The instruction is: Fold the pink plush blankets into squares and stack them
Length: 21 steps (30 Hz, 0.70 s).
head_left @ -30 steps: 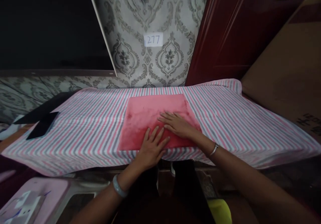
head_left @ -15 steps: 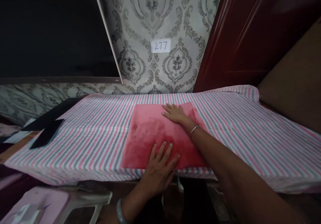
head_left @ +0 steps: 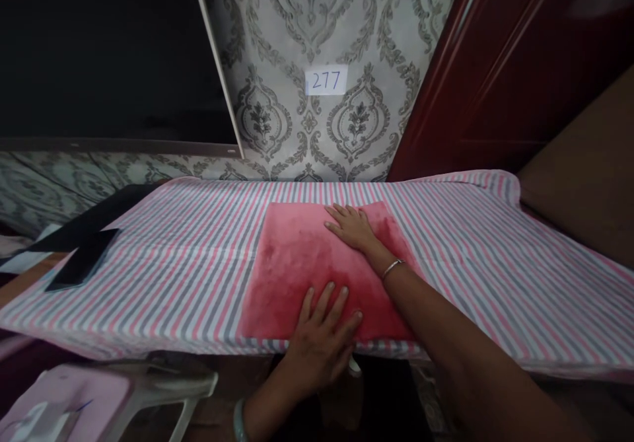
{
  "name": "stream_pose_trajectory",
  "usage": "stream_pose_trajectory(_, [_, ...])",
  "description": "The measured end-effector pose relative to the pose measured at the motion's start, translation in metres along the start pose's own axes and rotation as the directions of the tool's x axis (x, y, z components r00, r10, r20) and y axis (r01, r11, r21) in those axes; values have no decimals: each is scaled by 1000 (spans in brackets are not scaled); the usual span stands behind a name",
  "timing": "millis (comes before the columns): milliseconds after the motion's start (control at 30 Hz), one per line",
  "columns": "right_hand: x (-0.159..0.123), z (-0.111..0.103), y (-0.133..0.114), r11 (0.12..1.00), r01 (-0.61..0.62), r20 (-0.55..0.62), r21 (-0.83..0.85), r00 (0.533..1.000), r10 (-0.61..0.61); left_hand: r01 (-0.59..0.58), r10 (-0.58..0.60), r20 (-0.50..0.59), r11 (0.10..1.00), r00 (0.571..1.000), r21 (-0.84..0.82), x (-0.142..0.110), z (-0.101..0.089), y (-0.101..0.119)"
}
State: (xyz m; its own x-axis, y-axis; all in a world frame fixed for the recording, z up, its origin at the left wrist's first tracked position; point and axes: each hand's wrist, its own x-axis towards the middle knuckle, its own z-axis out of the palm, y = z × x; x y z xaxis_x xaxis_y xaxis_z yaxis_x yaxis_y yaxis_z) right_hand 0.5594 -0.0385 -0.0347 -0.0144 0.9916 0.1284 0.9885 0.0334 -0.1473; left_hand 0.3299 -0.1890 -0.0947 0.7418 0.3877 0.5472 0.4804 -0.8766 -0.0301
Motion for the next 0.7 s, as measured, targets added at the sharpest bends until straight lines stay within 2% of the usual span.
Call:
stream_pose_trajectory(133, [1,-8,0,1000,-3,42,17,999,2,-8,11,91,999,996,-34,3,-16,-2])
stream_pose_trajectory(200, [-1,-16,-5,998,-15,75,53,997,11,-7,10,91,999,996,-36,4,-28,-7])
stream_pose_trajectory(267, [-8,-22,-15,996,30,74,85,997,-36,25,-24,72,1000,997,-14,4,-38,-14])
stream_pose_trajectory(300, [-14,-24,-22,991,93,66,99,993,-100,46,-46,67,999,997,2,2,-41,-18])
stream_pose_trajectory(367, [-29,-25,-37,950,285,66,126,953,-295,75,-77,71,997,995,33,-2,-42,-23])
stream_pose_trajectory(433, [-40,-22,-50,873,467,114,142,868,-483,84,-89,86,995,992,60,-7,-38,-27])
stream_pose_trajectory(500, [-40,-18,-56,824,552,163,131,808,-567,86,-93,96,993,991,79,-12,-31,-28])
stream_pose_trajectory(567, [-26,-17,-56,840,534,188,96,819,-542,90,-98,95,992,991,84,-16,-26,-27])
stream_pose_trajectory(700, [24,-17,-48,952,304,238,37,922,-304,90,-95,86,994,992,62,-19,-22,-25])
